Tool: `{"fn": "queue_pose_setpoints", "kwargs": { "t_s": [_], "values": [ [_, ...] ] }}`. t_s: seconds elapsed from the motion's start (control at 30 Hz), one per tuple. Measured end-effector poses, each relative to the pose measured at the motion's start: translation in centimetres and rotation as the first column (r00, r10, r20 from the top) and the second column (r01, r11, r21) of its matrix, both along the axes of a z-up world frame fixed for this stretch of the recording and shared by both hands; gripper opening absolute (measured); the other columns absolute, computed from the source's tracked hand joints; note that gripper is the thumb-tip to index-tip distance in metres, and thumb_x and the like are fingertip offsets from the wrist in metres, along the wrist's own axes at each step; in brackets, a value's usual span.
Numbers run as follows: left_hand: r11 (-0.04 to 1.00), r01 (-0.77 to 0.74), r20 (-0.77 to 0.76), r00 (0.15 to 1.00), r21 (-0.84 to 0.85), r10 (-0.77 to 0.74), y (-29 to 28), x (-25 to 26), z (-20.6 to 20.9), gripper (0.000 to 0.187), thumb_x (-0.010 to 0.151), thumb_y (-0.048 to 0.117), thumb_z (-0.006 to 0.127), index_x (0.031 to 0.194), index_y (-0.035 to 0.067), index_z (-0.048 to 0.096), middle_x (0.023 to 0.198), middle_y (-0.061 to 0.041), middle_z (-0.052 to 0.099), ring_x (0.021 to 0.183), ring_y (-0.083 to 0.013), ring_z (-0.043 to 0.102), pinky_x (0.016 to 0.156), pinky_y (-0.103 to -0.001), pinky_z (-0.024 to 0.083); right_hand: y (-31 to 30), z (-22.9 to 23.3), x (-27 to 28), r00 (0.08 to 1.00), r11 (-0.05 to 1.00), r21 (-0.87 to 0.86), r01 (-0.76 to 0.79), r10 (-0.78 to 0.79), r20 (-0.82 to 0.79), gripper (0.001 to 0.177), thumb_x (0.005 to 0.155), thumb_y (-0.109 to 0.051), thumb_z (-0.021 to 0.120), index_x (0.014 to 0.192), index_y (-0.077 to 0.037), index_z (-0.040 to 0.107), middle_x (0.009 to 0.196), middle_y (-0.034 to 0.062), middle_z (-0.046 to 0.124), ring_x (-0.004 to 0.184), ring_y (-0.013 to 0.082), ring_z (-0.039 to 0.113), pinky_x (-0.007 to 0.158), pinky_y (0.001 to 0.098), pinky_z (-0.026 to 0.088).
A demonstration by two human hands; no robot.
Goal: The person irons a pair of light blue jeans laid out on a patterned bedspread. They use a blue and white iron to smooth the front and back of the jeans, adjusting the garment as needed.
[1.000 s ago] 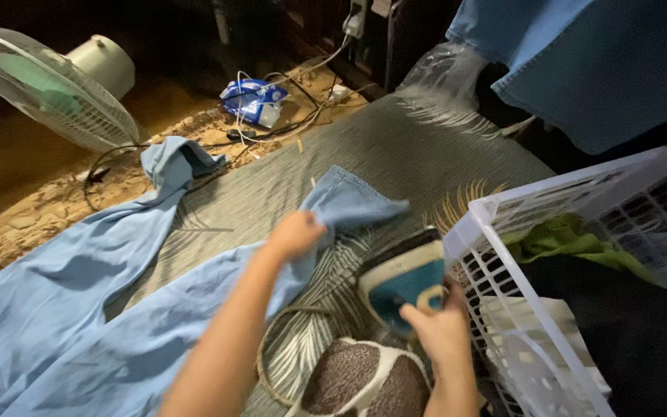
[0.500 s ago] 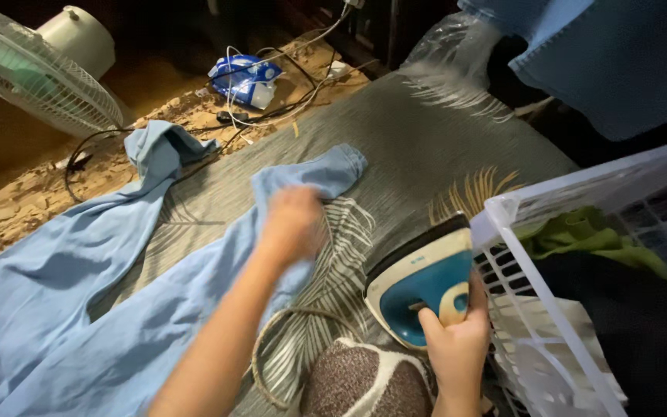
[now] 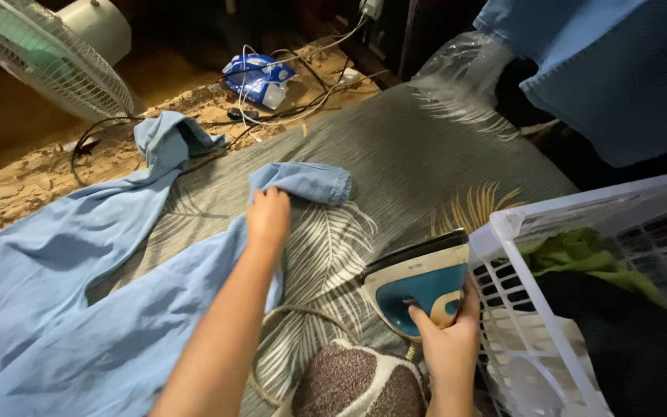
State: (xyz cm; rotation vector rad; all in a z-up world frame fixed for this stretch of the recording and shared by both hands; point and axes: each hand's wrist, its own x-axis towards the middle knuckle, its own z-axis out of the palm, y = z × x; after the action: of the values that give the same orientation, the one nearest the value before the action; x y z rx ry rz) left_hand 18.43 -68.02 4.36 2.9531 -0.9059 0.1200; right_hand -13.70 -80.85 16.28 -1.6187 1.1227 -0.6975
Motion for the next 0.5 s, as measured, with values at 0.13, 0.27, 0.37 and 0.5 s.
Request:
{"fn": "queue_pose_setpoints", "kwargs": {
  "t_s": [0.13,0.27,0.37,0.5],
  "values": [
    [0.745,0.18,-0.029,0.965,-0.642,-0.259,-1.7,3.3,1.7,0.027,0.1,0.024,0.067,0.111,0.0,0.069,0.11,-0.019,0.07,0.101,-0.0363,0.065,0.085,-0.044,0.052,0.1,0.1,-0.2,0.997,0.999,-0.019,-0.031,0.032,0.069,0.092,0.061,0.004,0.083,0.146,-0.002,0.046,0.133,0.0139,0.062,0.117,0.0224,0.064,0.096,0.0356,0.051],
    [0.47,-0.094,-0.35,0.797,-0.877,-0.493,-5.6,3.4,4.6,0.026,0.1,0.028,0.059,0.105,0.003,0.066,0.092,-0.008,0.069,0.088,-0.0214,0.063,0.08,-0.035,0.052,-0.1,-0.2,-0.3,0.998,1.0,0.0,-0.011,0.011,0.064,0.091,0.061,0.003,0.084,0.144,-0.001,0.047,0.131,0.0136,0.062,0.114,0.0216,0.064,0.093,0.0348,0.052],
    [0.168,-0.696,-0.432,0.223,-0.698,-0.874,-8.1,2.5,5.0,0.016,0.104,0.021,0.064,0.105,0.005,0.063,0.09,-0.004,0.063,0.082,-0.0175,0.055,0.074,-0.032,0.045,-0.4,-0.6,-0.4,1.0,0.995,0.102,-0.005,0.003,0.028,0.084,0.063,0.0,0.086,0.138,0.001,0.051,0.118,0.0135,0.07,0.103,0.0232,0.069,0.088,0.0348,0.054],
    [0.237,-0.493,-0.458,0.396,-0.837,-0.796,-9.1,2.0,1.8,0.016,0.102,0.02,0.061,0.103,0.005,0.063,0.092,-0.004,0.064,0.088,-0.0184,0.059,0.08,-0.033,0.049,-0.6,-0.8,-0.4,1.0,0.995,0.099,-0.02,0.019,0.012,0.078,0.066,-0.003,0.087,0.136,0.002,0.052,0.115,0.0132,0.071,0.1,0.0237,0.07,0.086,0.036,0.055]
  ]
}}
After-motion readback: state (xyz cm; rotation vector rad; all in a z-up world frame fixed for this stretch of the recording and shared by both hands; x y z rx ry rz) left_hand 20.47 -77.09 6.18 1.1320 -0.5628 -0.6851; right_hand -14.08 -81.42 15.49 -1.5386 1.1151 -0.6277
